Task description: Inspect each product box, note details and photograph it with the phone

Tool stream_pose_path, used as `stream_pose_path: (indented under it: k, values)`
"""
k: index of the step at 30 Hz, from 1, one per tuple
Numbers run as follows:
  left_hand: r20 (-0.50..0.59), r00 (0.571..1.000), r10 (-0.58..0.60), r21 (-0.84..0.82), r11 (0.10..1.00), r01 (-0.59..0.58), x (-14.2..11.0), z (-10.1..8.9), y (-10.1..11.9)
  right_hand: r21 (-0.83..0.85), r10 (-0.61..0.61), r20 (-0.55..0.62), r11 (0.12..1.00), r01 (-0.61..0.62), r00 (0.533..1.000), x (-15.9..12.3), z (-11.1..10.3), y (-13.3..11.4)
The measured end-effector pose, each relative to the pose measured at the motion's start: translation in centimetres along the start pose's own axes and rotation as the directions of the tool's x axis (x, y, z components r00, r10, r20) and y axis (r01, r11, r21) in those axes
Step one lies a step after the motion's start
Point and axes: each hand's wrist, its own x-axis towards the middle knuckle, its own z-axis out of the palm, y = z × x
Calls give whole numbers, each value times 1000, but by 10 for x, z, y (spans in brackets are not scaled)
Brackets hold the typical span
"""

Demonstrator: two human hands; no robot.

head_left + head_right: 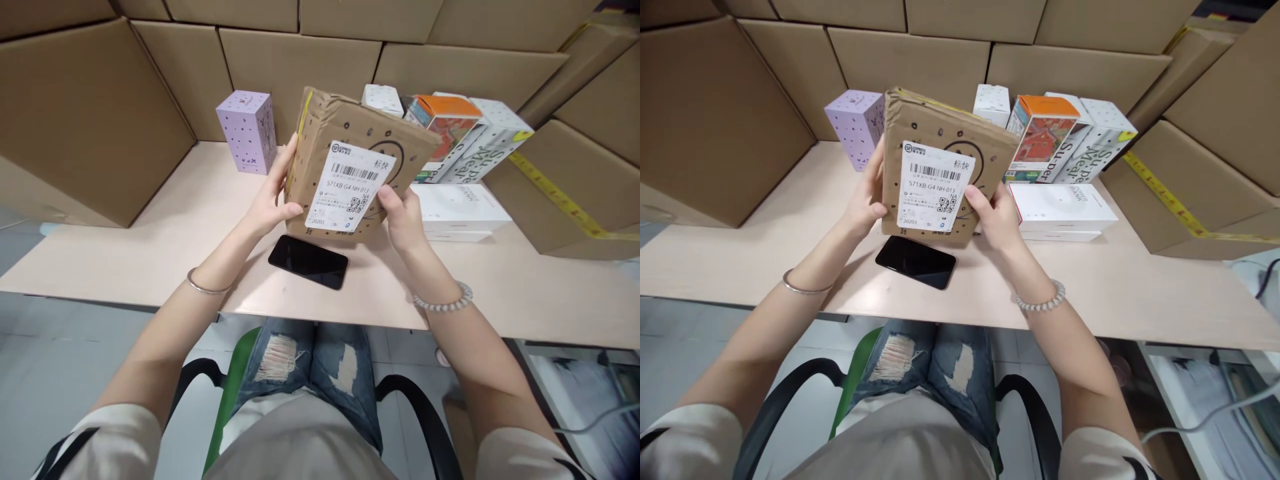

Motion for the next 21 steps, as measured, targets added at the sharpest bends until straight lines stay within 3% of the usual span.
stream_pose_path:
  k: [2, 4, 8, 13, 17, 21]
  values:
    - [127, 990, -59, -99, 993, 71, -1, 0, -1, -13, -3, -3, 1000, 3, 1000, -1, 0, 0]
    - [189, 972, -141, -200, 963, 179, -3, 4, 3, -38, -19, 16, 999, 19, 1000, 0, -2, 1]
    - [103, 933, -346, -413, 838, 357, -5, 17, 27, -109, -61, 124, 991, 75, 990, 2, -8, 4]
    - [51, 906, -421, -555, 742, 376, 1, 29, 49, -91, -75, 274, 990, 103, 959, 2, -5, 17]
    - [19, 900, -435, -518, 766, 381, 1, 23, 42, -35, -3, 286, 999, 13, 958, -1, 1, 25]
    - [21, 902, -432, -464, 795, 391, -5, 20, 29, -30, 67, 308, 998, -61, 949, -3, 2, 17]
